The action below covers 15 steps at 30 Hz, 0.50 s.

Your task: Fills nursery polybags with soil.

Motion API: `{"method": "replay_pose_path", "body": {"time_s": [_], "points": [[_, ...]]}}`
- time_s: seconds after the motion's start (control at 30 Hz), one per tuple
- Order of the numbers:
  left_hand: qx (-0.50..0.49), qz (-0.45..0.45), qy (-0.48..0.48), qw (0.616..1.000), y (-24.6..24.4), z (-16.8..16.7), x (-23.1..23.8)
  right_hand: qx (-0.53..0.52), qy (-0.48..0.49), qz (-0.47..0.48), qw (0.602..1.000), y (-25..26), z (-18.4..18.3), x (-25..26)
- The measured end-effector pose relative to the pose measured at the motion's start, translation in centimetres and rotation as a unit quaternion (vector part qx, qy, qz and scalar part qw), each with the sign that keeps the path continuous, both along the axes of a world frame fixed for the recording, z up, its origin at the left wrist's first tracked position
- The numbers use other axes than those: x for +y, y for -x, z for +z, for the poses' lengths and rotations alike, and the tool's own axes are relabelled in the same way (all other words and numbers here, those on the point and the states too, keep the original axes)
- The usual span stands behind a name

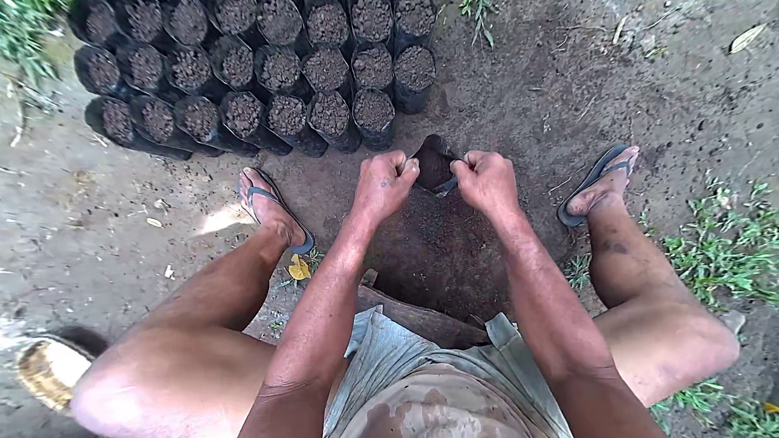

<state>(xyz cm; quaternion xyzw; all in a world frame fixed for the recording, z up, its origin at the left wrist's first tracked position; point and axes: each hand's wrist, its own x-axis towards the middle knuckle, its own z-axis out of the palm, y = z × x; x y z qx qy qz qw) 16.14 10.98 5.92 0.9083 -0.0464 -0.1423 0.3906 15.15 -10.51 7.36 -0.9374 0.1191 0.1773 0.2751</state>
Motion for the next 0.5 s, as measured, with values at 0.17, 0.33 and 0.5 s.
{"method": "replay_pose_path", "body": {"time_s": [0.17,0.33,0.5], "points": [[0.043,0.020,-0.048,0.998,-4.4,-4.4,-0.1,0.071,0.004,-0.026,0.997,-3.0,-5.6,-1.2],[0.112,0.051,-0.164,0.979,-3.3,-13.8,3.1,0.062,-0.048,-0.071,0.994,-1.5,-13.3,-4.9],[0.029,-0.092,-0.191,0.977,-1.0,-23.4,4.9,-0.114,-0.025,-0.007,0.993,-1.0,-20.6,-11.1]]}}
